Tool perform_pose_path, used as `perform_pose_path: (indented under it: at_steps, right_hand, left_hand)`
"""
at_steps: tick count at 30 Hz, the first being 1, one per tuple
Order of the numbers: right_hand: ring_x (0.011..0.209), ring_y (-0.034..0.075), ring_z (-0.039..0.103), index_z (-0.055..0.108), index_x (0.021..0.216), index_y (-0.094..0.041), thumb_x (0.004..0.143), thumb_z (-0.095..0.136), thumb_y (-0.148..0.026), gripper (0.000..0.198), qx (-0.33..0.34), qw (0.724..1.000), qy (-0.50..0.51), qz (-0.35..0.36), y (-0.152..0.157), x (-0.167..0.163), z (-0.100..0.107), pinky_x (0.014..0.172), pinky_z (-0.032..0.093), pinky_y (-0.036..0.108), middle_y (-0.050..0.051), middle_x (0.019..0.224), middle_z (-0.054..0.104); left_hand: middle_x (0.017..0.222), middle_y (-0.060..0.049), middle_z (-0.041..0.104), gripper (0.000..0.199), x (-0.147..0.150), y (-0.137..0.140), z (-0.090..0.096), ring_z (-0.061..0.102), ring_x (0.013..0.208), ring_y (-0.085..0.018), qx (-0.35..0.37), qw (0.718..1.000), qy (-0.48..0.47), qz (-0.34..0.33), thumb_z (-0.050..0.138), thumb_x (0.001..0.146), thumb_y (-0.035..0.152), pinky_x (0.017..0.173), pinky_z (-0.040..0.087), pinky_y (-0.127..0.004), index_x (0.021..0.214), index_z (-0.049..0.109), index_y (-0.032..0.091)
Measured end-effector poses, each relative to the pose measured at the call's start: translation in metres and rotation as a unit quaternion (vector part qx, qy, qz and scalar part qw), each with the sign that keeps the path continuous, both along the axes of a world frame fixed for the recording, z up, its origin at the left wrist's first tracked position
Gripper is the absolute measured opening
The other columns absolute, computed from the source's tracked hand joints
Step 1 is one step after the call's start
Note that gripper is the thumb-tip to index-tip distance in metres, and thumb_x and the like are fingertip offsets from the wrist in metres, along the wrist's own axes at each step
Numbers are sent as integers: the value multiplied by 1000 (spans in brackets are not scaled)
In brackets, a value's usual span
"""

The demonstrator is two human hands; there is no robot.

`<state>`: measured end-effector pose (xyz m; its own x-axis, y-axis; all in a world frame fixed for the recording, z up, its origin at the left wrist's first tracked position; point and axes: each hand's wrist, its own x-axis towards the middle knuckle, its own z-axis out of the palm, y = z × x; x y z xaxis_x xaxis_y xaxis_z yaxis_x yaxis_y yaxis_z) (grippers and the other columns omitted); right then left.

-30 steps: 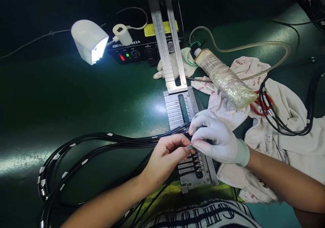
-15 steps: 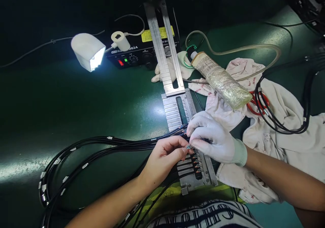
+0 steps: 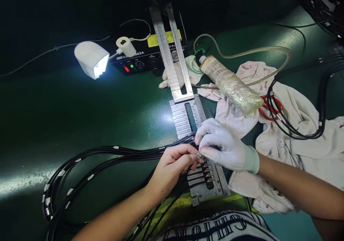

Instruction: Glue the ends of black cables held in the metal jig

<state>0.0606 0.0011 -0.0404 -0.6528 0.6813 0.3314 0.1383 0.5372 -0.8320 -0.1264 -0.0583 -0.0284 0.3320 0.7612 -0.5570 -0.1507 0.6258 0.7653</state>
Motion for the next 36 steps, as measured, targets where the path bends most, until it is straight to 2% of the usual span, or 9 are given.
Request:
perform_pose_path:
  at_steps: [12,16,19,22,26,28,30,33,36]
  right_hand:
    - [92,16,54,58,77,-19,92,57,-17,15,-8,1000,5,-2,0,2,-3,84,43,38,3,91,63]
    - [93,17,53,59,79,-18,92,56,-17,13,10,1000,13,-9,0,3,-2,85,42,39,3,92,63]
    - [95,18,53,60,81,-19,91,56,-16,11,22,999,13,-19,1,5,-1,86,43,40,3,92,63]
    - [96,18,53,61,82,-19,90,56,-16,10,36,999,24,-30,2,6,0,87,44,41,4,92,63]
    - [96,18,54,61,84,-19,90,57,-16,8,55,997,38,-39,3,6,0,87,45,42,4,92,65]
    - [96,19,55,61,84,-19,90,58,-17,7,62,997,37,-41,4,6,-1,87,45,43,4,92,65]
    - [95,19,55,61,84,-19,90,58,-16,7,65,996,34,-45,4,5,-1,87,45,43,4,92,65]
    - [95,19,55,61,83,-19,90,58,-16,8,59,997,27,-48,4,5,-2,87,46,43,4,92,65]
    - [96,19,55,61,82,-19,90,57,-15,10,49,997,15,-49,4,5,-2,86,46,42,5,93,65]
  left_hand:
    - [64,-1,59,21,-3,0,-1,39,56,-8,23,999,21,-11,60,86,28,53,30,-21,74,68,14]
    - [69,0,58,11,0,1,8,48,62,-9,75,996,49,-6,66,83,25,58,39,-19,83,64,14]
    - [77,-1,61,11,1,-3,11,53,69,-11,136,988,79,8,66,85,22,63,45,-21,93,63,14]
    - [83,-2,64,15,1,-10,7,56,73,-11,243,960,135,19,63,88,16,67,47,-22,103,64,17]
    - [86,0,64,25,-2,-14,1,54,73,-9,397,891,219,21,62,88,6,69,47,-20,108,64,20]
    - [85,-1,65,25,-2,-13,0,54,73,-9,435,868,237,19,62,87,3,69,47,-20,107,65,18]
    - [85,-1,65,23,-3,-12,0,55,74,-9,454,857,242,20,63,87,3,69,47,-20,105,65,17]
    - [82,-1,66,19,-3,-10,0,56,72,-9,436,867,241,24,63,87,5,67,48,-20,103,67,16]
    - [82,-2,69,13,-4,-9,1,60,71,-11,342,914,215,23,65,88,13,66,50,-21,100,69,17]
